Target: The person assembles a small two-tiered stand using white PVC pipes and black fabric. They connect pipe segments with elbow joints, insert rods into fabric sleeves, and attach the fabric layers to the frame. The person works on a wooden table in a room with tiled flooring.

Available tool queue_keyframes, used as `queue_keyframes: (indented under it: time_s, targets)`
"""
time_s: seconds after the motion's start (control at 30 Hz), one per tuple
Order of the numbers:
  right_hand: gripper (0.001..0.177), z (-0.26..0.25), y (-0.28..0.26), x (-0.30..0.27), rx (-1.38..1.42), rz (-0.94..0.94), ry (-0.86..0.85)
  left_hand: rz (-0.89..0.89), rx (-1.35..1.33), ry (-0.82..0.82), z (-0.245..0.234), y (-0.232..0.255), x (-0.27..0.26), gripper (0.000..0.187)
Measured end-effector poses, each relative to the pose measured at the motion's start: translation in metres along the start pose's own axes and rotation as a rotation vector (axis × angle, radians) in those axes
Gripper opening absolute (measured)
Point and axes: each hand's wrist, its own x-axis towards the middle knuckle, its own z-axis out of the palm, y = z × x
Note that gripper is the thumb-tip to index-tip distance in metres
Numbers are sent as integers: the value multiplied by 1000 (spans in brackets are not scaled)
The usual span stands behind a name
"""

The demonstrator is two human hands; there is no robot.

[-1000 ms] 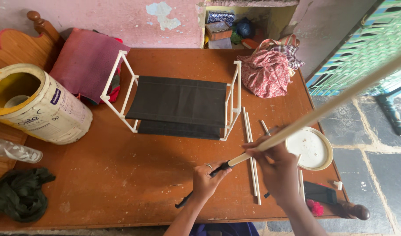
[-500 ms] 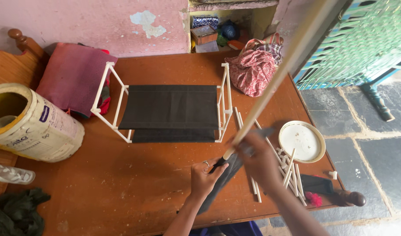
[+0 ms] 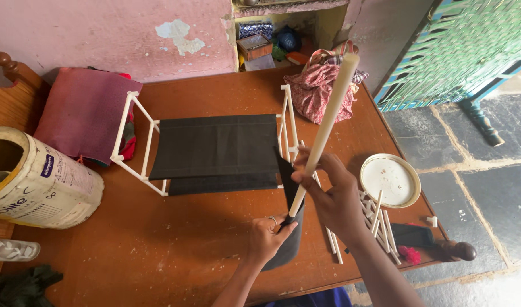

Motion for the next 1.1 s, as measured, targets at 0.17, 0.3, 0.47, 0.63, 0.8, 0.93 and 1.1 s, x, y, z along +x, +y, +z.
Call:
queue_keyframes:
  time_s: [0.17, 0.3, 0.47, 0.63, 0.8, 0.93, 1.1]
  targets:
    - [20, 18, 20, -23, -32, 111, -63, 11, 32, 7, -15, -2, 5, 24]
    - [17, 43, 34, -51, -135, 51, -163, 70, 78, 11, -26, 0, 6, 20]
    - [13, 33, 37, -56, 48, 38, -59, 112, -37, 8, -27, 3, 4, 16]
    - [16, 40, 41, -57, 117, 1, -24, 12, 11, -14, -25, 0, 6, 20]
    - [16, 62, 52, -71, -313, -158, -158, 46, 37, -36, -25, -4, 0, 11]
    - [41, 49, 51, -78, -237, -78, -99, 174, -11, 34, -19, -3, -5, 16]
    - [25, 47, 56, -78, -264, -213, -105, 13, 46, 11, -12, -14, -10, 11]
